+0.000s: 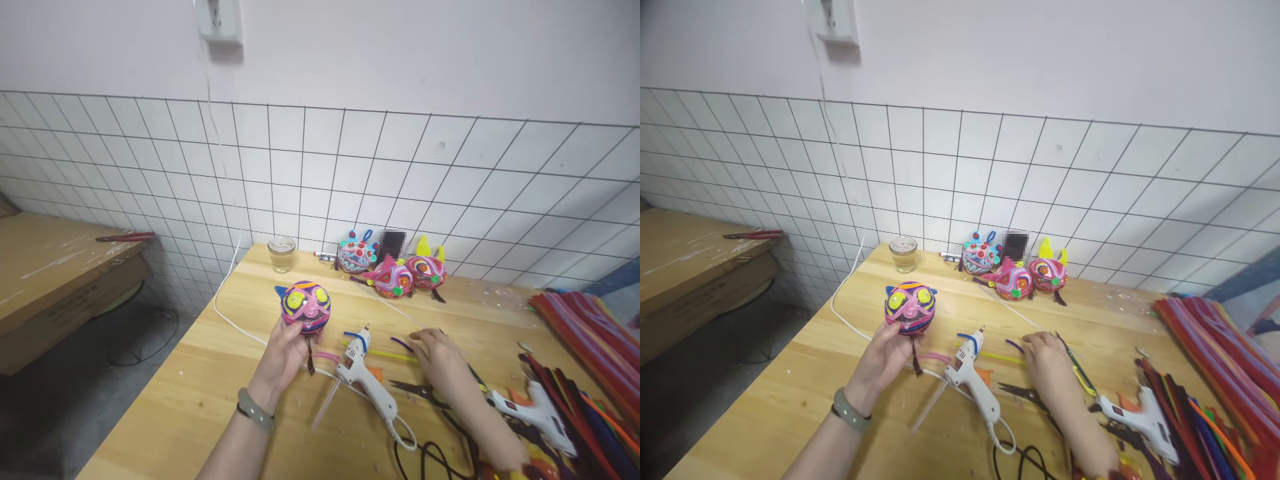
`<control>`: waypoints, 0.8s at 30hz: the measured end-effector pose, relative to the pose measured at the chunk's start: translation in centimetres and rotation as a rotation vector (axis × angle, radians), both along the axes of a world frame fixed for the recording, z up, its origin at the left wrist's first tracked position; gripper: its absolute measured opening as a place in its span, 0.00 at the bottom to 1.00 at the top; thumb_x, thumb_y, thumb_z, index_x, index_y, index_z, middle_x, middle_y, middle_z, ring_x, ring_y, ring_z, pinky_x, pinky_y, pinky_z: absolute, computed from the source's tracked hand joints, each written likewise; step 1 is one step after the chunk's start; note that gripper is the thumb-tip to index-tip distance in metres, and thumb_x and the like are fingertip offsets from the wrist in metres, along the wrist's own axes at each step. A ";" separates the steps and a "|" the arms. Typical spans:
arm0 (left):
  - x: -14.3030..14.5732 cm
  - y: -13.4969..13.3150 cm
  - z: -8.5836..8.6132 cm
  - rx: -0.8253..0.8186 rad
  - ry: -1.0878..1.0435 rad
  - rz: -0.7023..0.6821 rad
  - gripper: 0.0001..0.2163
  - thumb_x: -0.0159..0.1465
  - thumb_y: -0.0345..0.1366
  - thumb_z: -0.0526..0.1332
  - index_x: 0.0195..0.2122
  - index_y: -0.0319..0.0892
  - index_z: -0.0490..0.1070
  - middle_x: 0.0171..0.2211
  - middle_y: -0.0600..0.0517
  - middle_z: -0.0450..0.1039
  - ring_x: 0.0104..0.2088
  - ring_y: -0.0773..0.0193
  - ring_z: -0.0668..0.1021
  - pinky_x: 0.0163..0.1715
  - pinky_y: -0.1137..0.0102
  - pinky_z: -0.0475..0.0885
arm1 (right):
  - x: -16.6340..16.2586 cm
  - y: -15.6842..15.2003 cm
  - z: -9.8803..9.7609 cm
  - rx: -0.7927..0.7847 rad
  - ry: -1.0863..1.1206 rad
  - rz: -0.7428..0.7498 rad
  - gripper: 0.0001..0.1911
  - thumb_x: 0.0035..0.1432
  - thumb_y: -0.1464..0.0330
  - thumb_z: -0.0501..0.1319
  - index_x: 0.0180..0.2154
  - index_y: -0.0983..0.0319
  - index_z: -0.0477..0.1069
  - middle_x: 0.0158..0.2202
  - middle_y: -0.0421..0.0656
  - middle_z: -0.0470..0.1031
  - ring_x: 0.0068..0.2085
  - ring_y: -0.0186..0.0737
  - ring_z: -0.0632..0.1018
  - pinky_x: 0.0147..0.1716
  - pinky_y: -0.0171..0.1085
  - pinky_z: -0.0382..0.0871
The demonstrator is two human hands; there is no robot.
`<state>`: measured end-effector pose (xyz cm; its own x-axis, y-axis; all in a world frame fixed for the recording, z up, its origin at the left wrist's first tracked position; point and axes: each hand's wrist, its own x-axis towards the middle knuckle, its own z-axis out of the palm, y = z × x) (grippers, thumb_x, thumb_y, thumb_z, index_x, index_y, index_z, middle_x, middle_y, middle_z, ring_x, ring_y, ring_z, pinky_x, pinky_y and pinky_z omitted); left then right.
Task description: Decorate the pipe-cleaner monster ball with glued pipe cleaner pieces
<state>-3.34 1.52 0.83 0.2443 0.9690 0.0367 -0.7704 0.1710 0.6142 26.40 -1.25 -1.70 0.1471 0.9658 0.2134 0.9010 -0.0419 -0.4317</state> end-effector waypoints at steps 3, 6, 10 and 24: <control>-0.2 0.3 0.0 0.007 0.008 0.063 0.13 0.53 0.35 0.66 0.39 0.38 0.72 0.35 0.47 0.75 0.33 0.61 0.75 0.31 0.67 0.70 | -2.6 -1.7 0.1 -0.039 0.008 0.078 0.15 0.57 0.59 0.52 0.33 0.61 0.72 0.35 0.50 0.78 0.38 0.49 0.77 0.40 0.43 0.68; -0.4 0.5 0.0 -0.001 0.017 0.113 0.13 0.53 0.34 0.66 0.40 0.40 0.71 0.36 0.48 0.75 0.34 0.61 0.76 0.32 0.67 0.70 | -5.8 -3.6 0.0 -0.192 0.021 0.193 0.16 0.58 0.57 0.54 0.41 0.61 0.70 0.33 0.46 0.77 0.32 0.45 0.79 0.30 0.39 0.71; -0.3 0.6 -0.2 -0.008 0.030 0.135 0.15 0.52 0.35 0.67 0.41 0.40 0.71 0.37 0.47 0.75 0.35 0.60 0.76 0.33 0.66 0.71 | -8.8 -4.6 -0.9 -0.124 -0.101 0.249 0.16 0.60 0.63 0.53 0.48 0.62 0.67 0.41 0.50 0.75 0.37 0.48 0.79 0.34 0.42 0.72; -0.5 0.7 -0.2 0.029 -0.021 0.092 0.13 0.59 0.33 0.61 0.46 0.42 0.68 0.43 0.47 0.73 0.38 0.61 0.75 0.33 0.68 0.70 | -5.3 -3.4 -2.6 0.014 0.059 0.270 0.32 0.44 0.78 0.51 0.54 0.64 0.60 0.50 0.51 0.69 0.53 0.46 0.72 0.52 0.44 0.65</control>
<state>-3.81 2.18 0.66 0.1529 0.9858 0.0693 -0.7951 0.0810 0.6011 21.13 -4.66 -4.28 -0.1028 0.9687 0.2259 0.8520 0.2029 -0.4826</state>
